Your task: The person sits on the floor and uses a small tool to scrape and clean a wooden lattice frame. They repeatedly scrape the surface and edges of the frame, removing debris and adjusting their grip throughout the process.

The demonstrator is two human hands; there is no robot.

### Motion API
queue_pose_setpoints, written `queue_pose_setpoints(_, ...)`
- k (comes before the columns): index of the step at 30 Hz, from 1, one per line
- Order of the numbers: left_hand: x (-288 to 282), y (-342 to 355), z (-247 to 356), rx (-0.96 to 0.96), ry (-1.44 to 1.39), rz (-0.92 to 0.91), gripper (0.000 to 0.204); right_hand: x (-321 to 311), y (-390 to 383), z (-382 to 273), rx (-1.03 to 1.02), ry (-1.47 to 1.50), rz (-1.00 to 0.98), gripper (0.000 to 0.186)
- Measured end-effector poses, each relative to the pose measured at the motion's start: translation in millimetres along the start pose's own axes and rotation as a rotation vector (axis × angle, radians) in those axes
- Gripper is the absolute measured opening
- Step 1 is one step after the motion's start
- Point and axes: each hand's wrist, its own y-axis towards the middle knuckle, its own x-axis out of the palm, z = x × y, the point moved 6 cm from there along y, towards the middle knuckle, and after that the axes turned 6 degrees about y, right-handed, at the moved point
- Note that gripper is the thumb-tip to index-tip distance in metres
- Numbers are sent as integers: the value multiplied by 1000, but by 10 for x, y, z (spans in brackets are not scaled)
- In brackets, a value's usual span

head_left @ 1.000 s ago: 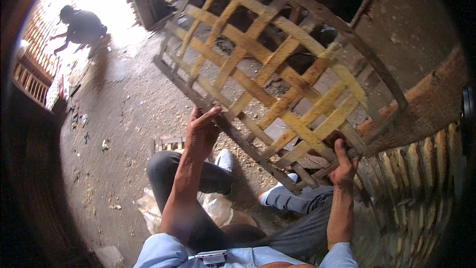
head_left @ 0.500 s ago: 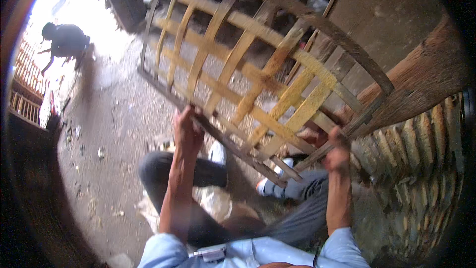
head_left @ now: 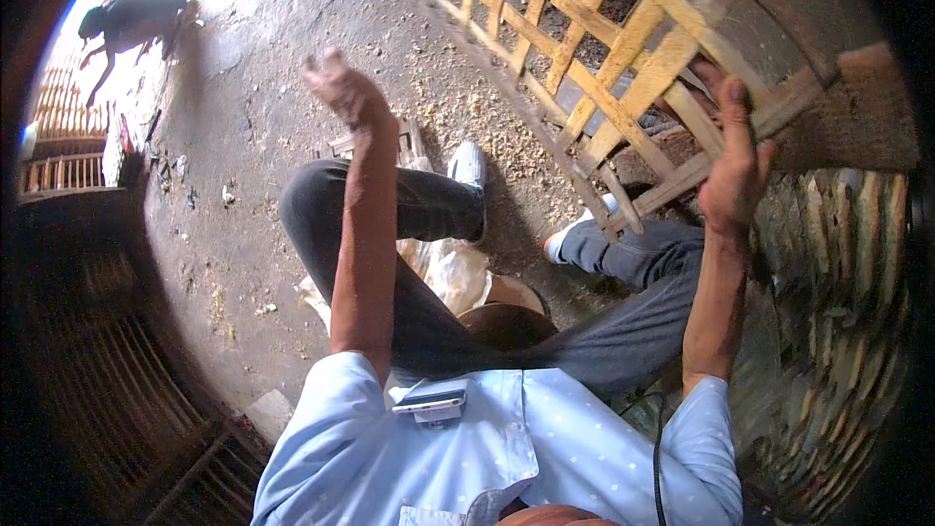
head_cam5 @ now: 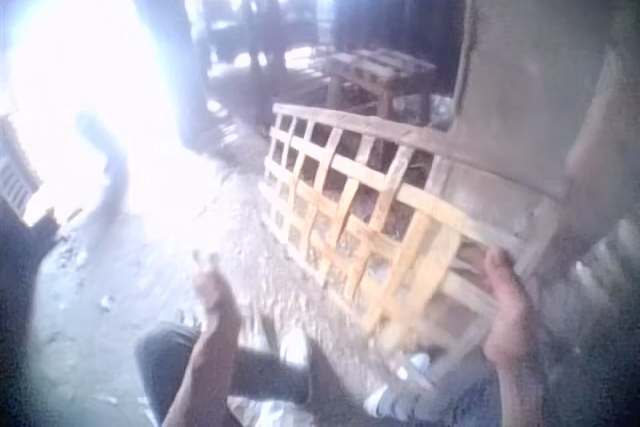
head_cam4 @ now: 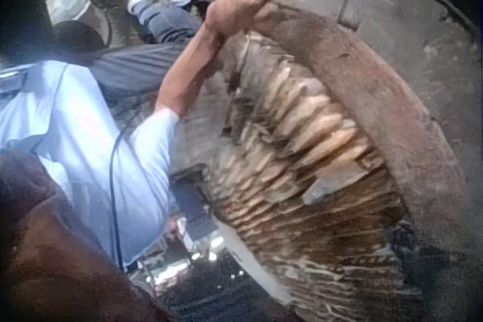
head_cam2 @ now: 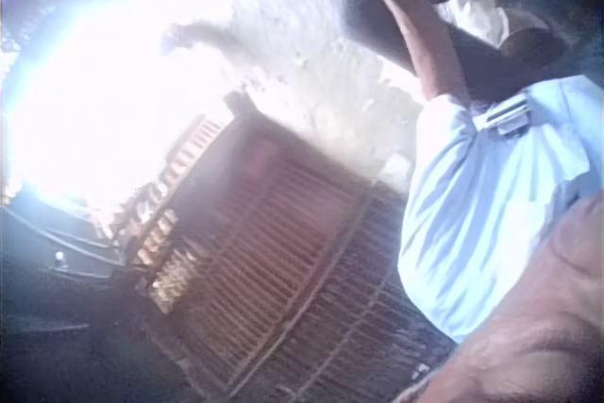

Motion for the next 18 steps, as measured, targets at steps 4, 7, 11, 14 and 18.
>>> queue_pose_setpoints(4,111,-212,367,133,-11,242,49,351,-323,225,-117,-198,-185,23)
queue_pose_setpoints(7,990,-782,377,-206,-533,-268,85,840,-457,10,-423,-190,-418,26)
queue_pose_setpoints(11,912,-640,259,-250,-457,-430,94,214,-124,94,245,-156,-16,40)
queue_pose_setpoints(14,309,76,-7,-23,-227,29,89,-8,-18,109,-73,-67,34,49)
queue_pose_setpoints(18,297,-16,197,135,-170,149,83,186,-258,114,111,-84,-53,37)
